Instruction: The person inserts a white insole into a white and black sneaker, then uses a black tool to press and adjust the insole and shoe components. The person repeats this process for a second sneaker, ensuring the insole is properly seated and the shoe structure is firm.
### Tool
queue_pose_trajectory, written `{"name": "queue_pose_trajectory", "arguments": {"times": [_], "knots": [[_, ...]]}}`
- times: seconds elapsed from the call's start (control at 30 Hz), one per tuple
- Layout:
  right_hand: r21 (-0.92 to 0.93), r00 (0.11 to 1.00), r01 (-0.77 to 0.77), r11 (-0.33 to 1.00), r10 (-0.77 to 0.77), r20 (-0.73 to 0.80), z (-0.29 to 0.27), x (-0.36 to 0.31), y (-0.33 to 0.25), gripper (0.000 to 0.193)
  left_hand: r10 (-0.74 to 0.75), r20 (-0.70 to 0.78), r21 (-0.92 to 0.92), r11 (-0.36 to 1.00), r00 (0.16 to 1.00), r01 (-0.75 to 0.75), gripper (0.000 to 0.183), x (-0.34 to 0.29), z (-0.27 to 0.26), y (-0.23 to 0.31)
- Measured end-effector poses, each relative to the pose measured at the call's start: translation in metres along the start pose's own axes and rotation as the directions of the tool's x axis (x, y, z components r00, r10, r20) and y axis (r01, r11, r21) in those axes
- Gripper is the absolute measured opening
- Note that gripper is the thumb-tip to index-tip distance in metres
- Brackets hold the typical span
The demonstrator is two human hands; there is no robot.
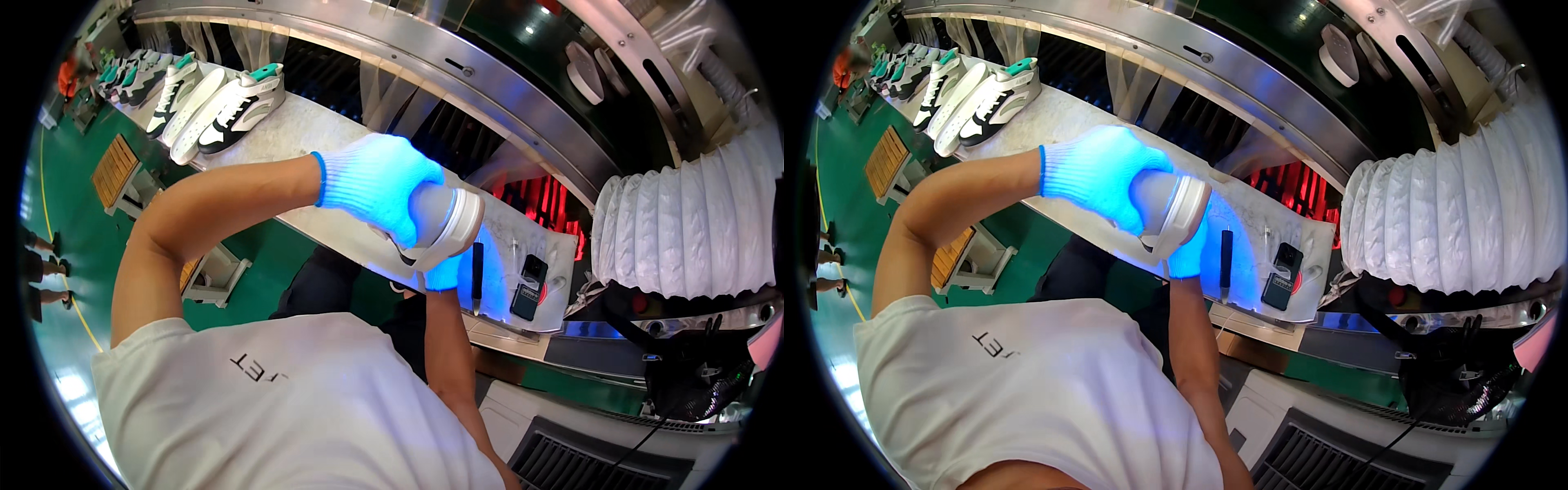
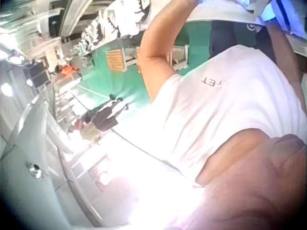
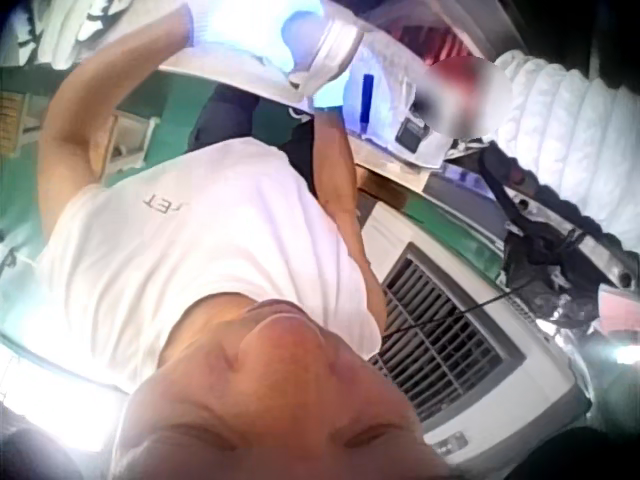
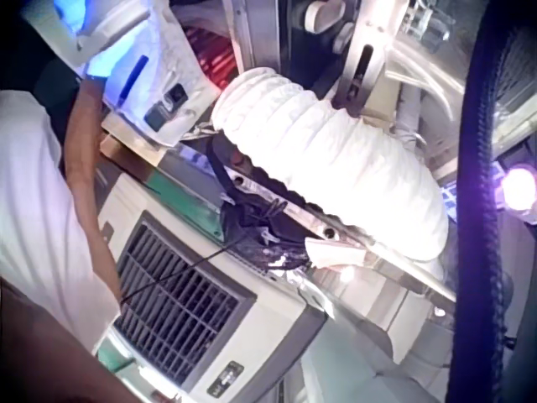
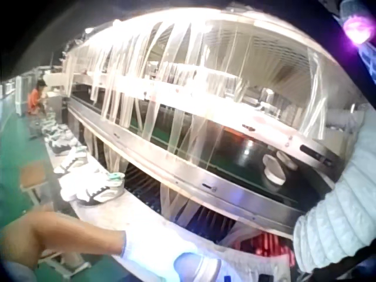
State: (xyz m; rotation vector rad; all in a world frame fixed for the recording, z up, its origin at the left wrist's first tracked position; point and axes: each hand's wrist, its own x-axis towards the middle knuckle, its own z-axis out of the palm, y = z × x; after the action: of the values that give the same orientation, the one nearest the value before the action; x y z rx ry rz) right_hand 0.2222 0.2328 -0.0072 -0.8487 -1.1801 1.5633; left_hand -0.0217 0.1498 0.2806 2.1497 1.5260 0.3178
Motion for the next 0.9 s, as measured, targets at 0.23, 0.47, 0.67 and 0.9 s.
{"name": "queue_pose_trajectory", "arguments": {"times": [0.23, 0.47, 0.67, 0.9], "knots": [[0.161, 0.924, 0.296, 0.942, -0.325, 0.202, 0.04, -0.033, -0.123, 0.113, -0.138, 0.03, -0.058, 0.989, 0.99, 0.139, 0.076, 0.011, -0.016, 0.038], [0.698, 0.954, -0.136, 0.703, 0.282, -0.098, 0.051, 0.003, -0.1, 0.068, -0.095, 0.274, -0.462, 0.86, 0.957, 0.217, 0.092, 0.021, -0.015, 0.025], [0.348, 0.94, 0.239, 0.907, -0.306, 0.152, 0.05, -0.036, -0.128, 0.138, -0.246, 0.276, -0.319, 0.888, 0.929, 0.33, 0.081, 0.011, -0.01, 0.035], [0.216, 0.976, 0.187, 0.958, -0.206, 0.068, 0.053, -0.022, -0.131, 0.124, -0.304, 0.335, -0.375, 0.825, 0.892, 0.422, 0.078, 0.021, -0.032, 0.056]]}}
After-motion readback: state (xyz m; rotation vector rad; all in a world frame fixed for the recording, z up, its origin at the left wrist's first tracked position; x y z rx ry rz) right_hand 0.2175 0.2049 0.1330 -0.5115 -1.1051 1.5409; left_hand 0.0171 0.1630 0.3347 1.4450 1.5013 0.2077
